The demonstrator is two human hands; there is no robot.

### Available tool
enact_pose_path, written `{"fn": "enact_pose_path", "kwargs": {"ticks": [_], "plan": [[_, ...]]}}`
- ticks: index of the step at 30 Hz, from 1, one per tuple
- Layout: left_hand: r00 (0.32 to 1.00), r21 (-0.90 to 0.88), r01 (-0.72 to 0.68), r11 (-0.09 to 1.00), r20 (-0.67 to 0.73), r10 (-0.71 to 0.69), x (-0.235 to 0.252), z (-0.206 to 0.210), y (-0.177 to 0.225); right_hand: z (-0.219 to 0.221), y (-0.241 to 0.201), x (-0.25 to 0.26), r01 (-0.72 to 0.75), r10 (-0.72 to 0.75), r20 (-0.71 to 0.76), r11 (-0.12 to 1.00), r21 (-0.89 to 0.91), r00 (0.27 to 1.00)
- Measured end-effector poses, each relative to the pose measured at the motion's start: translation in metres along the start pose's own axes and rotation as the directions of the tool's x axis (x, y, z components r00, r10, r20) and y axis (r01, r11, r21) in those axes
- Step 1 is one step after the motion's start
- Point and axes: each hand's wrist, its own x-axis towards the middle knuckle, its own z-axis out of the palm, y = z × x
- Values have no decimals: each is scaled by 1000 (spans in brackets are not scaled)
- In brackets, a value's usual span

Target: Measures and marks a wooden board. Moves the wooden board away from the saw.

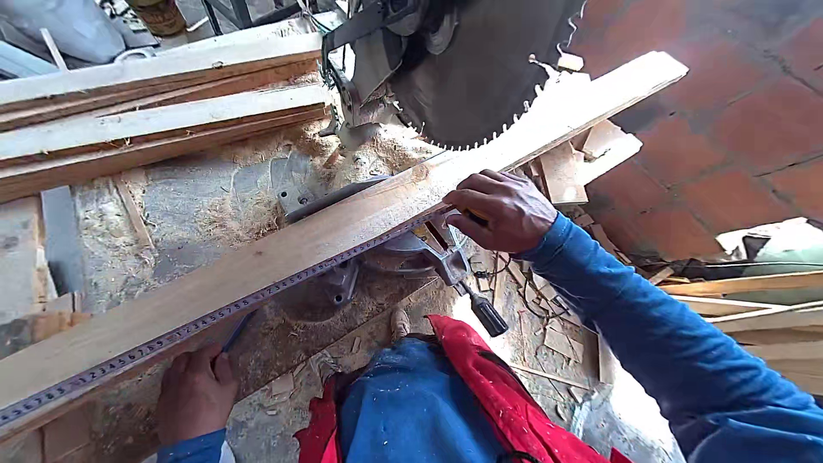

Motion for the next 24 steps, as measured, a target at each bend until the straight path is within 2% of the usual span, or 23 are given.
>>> {"fn": "enact_pose_path", "kwargs": {"ticks": [2, 4, 6, 7, 11, 12, 14, 17, 19, 21, 24], "plan": [[998, 170, 38, 985, 51, -47, -10, 0, 6, -2, 29, -5, 4, -4, -24, 1000, -8, 1000], [995, 188, 57, 981, 66, -70, -32, -5, 7, -3, 56, -6, -15, 14, -39, 1000, -22, 999], [995, 21, 30, 999, 98, -32, -62, -20, 14, -1, 77, -4, -52, 51, -30, 998, -27, 998], [994, -111, 8, 994, 108, 4, -76, -38, 32, 1, 84, -4, -67, 67, -24, 997, -25, 997], [984, -512, -174, 841, -49, 174, -104, -100, 82, 12, 93, -1, -115, 115, -29, 993, -17, 993], [980, -588, -190, 787, -68, 186, -100, -117, 96, 13, 91, -1, -125, 124, -32, 992, -15, 992], [971, -630, -229, 742, -99, 216, -90, -143, 115, 13, 88, 1, -145, 144, -30, 989, -13, 989], [917, -587, -392, 709, -309, 251, -60, -161, 138, 13, 83, 4, -178, 178, -13, 984, -10, 984], [887, -565, -424, 708, -415, 201, -29, -170, 178, 11, 83, 5, -186, 186, -4, 982, -7, 982], [862, -518, -454, 725, -462, 210, 4, -172, 208, 10, 83, 4, -184, 184, 0, 983, -5, 983], [838, -415, -490, 767, -466, 283, 44, -162, 223, 11, 84, 4, -171, 171, -9, 985, 15, 985]]}}
